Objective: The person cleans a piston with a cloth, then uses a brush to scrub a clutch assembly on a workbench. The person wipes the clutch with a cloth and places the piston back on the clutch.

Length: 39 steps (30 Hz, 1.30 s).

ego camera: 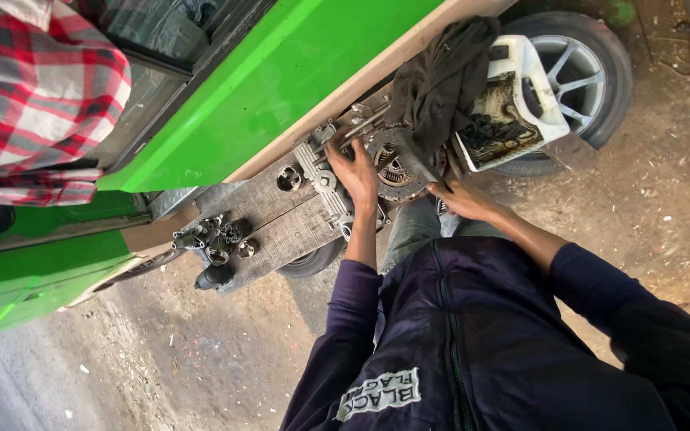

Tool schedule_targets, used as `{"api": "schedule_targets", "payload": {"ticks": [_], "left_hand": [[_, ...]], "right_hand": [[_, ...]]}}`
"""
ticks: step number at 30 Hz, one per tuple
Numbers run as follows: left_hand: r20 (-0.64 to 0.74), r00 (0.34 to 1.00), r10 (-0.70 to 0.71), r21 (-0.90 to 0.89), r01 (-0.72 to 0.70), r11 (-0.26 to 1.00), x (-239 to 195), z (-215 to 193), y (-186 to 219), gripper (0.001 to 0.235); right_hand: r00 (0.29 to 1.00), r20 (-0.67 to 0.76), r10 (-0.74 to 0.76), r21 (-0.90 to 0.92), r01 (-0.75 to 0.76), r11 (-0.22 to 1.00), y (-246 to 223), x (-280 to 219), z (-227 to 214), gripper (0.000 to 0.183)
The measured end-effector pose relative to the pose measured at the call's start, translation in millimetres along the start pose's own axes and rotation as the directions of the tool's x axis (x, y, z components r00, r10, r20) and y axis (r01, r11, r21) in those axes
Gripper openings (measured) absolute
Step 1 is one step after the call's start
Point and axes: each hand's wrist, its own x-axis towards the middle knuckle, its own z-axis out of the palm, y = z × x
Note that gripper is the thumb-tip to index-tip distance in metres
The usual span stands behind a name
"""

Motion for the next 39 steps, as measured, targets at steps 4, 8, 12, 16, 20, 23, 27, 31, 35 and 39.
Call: {"api": "schedule_targets", "payload": {"ticks": [4, 8, 12, 16, 20, 23, 27, 31, 35, 39], "left_hand": [[0.034, 0.999, 0.030, -0.015, -0.029, 0.999, -2.8, -2.7, -8.3, 0.037], [-0.043, 0.999, 0.023, 0.060, -0.021, 0.998, 2.2, 0.2, -14.6, 0.037], [-0.020, 0.996, 0.087, 0.069, -0.085, 0.994, -7.8, -0.6, -23.4, 0.041], [-0.044, 0.999, -0.007, 0.089, 0.011, 0.996, -4.8, -5.1, -20.5, 0.042], [-0.009, 1.000, -0.019, 0.076, 0.020, 0.997, -4.5, -5.2, -18.3, 0.039], [-0.049, 0.998, 0.041, 0.137, -0.034, 0.990, -5.4, -15.8, -20.5, 0.036], [-0.056, 0.998, -0.003, 0.059, 0.006, 0.998, 15.3, -4.5, -21.9, 0.035], [-0.002, 1.000, 0.026, -0.004, -0.026, 1.000, 17.6, -20.3, -41.1, 0.034], [-0.001, 1.000, 0.004, 0.067, -0.004, 0.998, 24.0, -8.0, -40.7, 0.035], [0.064, 0.998, -0.022, 0.098, 0.016, 0.995, 13.2, -5.9, -40.9, 0.037]], "right_hand": [[0.998, -0.039, -0.050, 0.244, 0.059, 0.968, -2.1, -3.6, 13.7, 0.079], [0.998, 0.015, 0.067, 0.128, -0.069, 0.989, 9.7, -6.0, 6.6, 0.080], [0.997, 0.009, 0.073, 0.102, -0.073, 0.992, 26.3, 3.1, 20.0, 0.095], [0.996, 0.058, -0.067, 0.097, 0.061, 0.993, 38.9, 16.3, 16.5, 0.077], [0.997, 0.051, -0.053, 0.020, 0.052, 0.998, 54.0, 20.6, 16.3, 0.080], [0.991, 0.075, -0.109, 0.085, 0.102, 0.991, 50.2, 20.7, 28.6, 0.070], [0.992, 0.063, -0.110, 0.046, 0.107, 0.993, 36.6, 24.1, 1.1, 0.077], [0.998, 0.051, -0.036, -0.066, 0.039, 0.997, 12.5, 19.8, -0.7, 0.076], [0.995, 0.065, 0.080, -0.177, -0.067, 0.982, -4.7, 13.2, -29.5, 0.077], [0.996, 0.044, 0.074, -0.144, -0.067, 0.987, -8.6, 6.0, -28.6, 0.079]]}}
